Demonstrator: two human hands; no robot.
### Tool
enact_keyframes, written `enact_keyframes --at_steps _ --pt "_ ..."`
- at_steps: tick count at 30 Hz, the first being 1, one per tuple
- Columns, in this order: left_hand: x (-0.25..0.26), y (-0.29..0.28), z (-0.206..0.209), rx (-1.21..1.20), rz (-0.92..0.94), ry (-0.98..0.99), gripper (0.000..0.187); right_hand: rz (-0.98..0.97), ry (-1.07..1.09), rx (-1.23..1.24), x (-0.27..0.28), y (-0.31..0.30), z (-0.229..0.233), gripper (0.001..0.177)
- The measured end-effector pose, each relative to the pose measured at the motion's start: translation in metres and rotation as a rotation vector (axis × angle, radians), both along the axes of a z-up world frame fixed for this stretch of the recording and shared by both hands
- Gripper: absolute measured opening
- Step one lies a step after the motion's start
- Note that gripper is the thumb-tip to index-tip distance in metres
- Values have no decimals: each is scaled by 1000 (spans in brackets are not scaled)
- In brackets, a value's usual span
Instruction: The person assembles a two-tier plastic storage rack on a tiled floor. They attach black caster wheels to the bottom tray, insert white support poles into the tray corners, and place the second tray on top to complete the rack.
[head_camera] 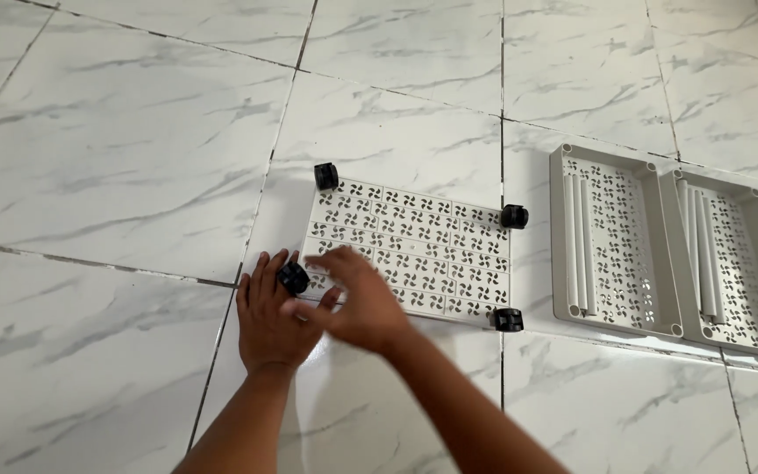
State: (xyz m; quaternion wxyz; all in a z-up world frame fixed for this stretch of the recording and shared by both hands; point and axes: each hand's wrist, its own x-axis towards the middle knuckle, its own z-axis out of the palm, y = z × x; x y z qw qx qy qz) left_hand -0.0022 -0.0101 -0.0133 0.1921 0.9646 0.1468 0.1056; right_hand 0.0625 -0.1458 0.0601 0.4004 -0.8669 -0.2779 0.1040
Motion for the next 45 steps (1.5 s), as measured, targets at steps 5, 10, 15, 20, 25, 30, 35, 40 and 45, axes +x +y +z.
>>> enact_keyframes --at_steps 5,10,15,20,25,30,35,40,45 --pt "3 3 -2 175 -12 196 74 -182 -38 -140 -20 34 -4 47" --pt "11 1 4 122 -26 219 86 -207 -222 -201 -12 47 -24 33" --pt "9 4 1 131 -22 213 76 -48 -301 -131 -8 41 -41 35" --pt "11 4 4 -2 6 149 66 72 -212 -26 3 27 -29 37" --pt "11 2 8 3 32 271 57 256 -118 -34 17 17 -11 34" --pt "13 3 10 35 32 235 57 180 -47 -194 11 25 0 33" --pt "10 2 5 37 -7 170 71 -151 15 -91 -4 34 2 68" --pt "9 4 3 113 -19 167 70 -237 -38 -172 -12 42 -9 50" --pt "9 4 10 49 -25 257 77 -206 -285 -144 -16 47 -16 40"
